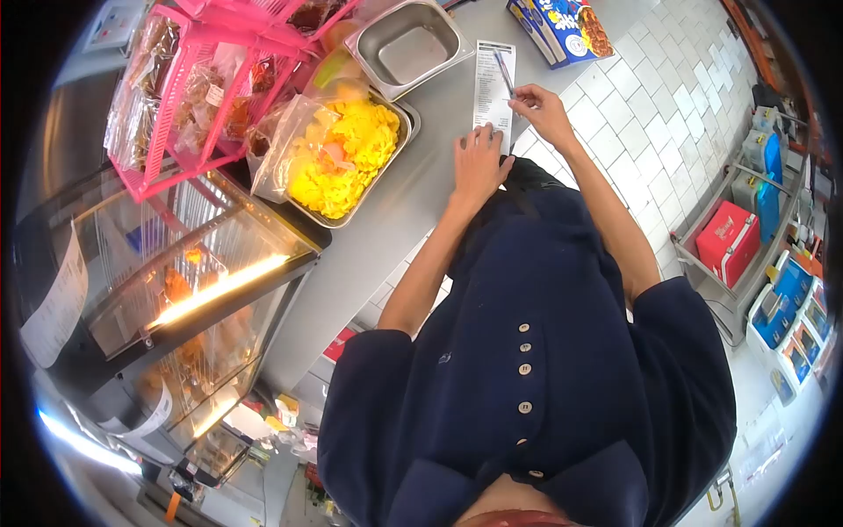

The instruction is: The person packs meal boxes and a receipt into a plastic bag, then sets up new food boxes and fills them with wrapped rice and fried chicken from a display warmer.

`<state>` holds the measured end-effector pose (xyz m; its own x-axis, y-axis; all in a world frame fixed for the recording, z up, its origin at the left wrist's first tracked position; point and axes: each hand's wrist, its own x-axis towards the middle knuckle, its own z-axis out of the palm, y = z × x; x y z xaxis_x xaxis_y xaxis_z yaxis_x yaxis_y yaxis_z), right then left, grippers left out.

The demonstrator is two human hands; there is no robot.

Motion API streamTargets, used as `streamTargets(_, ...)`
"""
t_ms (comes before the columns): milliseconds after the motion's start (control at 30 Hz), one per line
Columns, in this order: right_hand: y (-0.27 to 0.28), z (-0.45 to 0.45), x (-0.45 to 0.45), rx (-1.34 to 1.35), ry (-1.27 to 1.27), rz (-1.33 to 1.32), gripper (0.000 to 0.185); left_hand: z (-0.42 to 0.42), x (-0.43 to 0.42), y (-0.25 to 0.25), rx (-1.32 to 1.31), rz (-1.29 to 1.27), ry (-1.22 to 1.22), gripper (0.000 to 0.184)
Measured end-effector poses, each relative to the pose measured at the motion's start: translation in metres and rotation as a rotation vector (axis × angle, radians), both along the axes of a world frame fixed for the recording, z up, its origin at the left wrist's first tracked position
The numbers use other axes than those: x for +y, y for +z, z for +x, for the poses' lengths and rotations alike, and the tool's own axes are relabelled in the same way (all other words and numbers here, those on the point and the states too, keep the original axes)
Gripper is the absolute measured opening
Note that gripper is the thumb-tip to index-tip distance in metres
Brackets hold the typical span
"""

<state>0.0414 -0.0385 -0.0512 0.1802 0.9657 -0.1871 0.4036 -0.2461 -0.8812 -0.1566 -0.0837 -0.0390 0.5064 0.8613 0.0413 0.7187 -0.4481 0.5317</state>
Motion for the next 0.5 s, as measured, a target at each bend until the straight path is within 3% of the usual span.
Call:
streamTargets(133,-0.012,-0.017,-0.013,0.200,0.050,0.039,0.019,-0.009,0.004,-0.001,-0.015,-0.007,-0.049,0.053)
streamTargets(267,-0.016,-0.025,-0.014,0.243,0.222,0.017,0.018,-0.011,0.007,-0.007,-0.017,0.054,-0.053,0.052)
streamTargets(367,-0.017,-0.024,-0.003,0.234,0.140,0.145,0.018,-0.014,0.007,-0.007,-0.013,0.045,-0.074,0.051)
streamTargets(500,-0.003,-0.024,0.007,0.174,0.173,0.118,0.018,-0.013,0.010,-0.013,-0.044,0.027,-0.071,0.047)
